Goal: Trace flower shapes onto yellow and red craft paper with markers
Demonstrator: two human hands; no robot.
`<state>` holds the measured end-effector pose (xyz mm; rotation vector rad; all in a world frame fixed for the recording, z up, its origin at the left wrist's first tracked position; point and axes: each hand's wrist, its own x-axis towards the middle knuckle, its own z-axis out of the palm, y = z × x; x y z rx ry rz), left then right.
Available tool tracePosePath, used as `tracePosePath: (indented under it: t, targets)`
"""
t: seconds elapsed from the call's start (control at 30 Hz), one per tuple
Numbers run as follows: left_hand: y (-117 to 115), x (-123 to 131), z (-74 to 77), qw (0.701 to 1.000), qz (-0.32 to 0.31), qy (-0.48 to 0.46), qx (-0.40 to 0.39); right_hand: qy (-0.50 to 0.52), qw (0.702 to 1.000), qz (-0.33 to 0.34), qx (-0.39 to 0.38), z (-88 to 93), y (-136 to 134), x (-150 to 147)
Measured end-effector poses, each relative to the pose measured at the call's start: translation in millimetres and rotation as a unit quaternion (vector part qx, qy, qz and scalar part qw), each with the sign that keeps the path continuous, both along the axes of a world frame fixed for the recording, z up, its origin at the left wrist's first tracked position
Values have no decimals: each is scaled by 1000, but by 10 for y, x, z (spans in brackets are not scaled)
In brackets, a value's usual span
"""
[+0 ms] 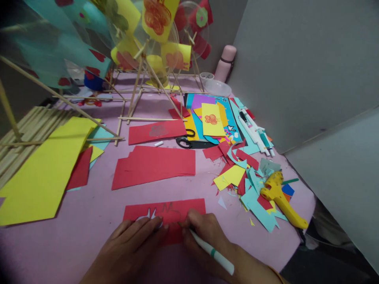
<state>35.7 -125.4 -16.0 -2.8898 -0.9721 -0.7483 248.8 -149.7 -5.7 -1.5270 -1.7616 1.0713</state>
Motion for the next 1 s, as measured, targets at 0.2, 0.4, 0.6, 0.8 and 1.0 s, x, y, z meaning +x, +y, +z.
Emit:
tracePosePath:
  t: [0.2,0.4,0.6,0.8,1.0]
  targets:
    - [-12,-17,11,1000,-2,20,-19,4,1000,-15,-2,25,11,1]
    - [0,5,7,1000,6,-1,-6,8,999,-36,-21,31,22,0]
    - [4,2,-14,1000,-7,1,-4,6,998,-53,-31,21,19,-7]
    - [2,16,-68,1000,-4,-21,23,-3,997,-61,-39,65,44,-15]
    - [-3,10,-85,1000,0,3,27,6,998,-60,-29,62,50,-24]
